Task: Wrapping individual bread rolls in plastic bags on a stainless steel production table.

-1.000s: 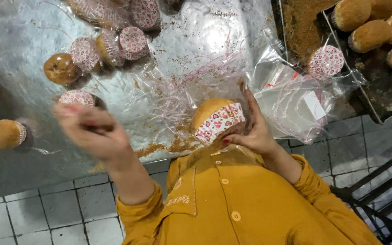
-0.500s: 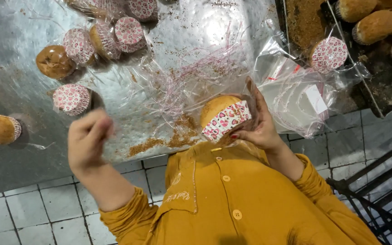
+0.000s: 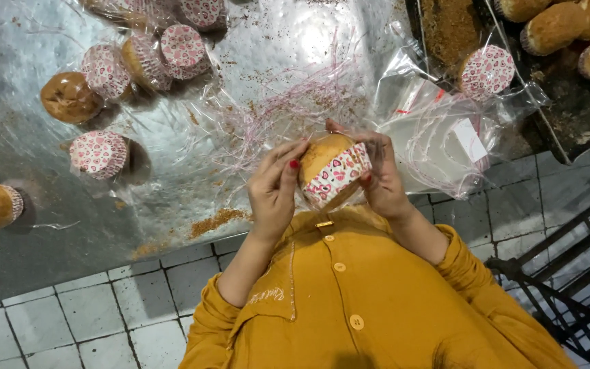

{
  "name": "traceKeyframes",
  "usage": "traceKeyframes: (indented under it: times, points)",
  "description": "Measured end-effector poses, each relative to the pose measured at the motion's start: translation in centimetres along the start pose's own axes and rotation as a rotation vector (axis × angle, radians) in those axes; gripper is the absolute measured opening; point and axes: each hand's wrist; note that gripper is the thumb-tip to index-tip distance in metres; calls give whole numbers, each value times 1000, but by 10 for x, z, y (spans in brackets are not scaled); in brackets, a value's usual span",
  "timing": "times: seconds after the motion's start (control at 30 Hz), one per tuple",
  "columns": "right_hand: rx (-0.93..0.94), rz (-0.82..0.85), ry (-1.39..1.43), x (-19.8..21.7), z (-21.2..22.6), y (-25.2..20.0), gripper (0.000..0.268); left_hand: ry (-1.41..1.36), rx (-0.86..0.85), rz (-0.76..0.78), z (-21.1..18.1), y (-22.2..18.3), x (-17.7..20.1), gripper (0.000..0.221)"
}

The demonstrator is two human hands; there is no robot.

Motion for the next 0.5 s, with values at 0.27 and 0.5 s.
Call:
traceKeyframes:
  times: [0.27,0.5]
  points:
    - [494,-184,-575,-9,39,-10,14,117,-537,-150,-10,-15,16,27]
    - [322,-285,-770,3,20,7,8,199,-323,-194,-14,17,27,38]
Point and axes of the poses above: each hand's wrist, its own y-axis towards the middle knuckle, its own x-axis out of the back of the hand, z = x × y, and after that the axes turned 13 degrees about -z, right-handed
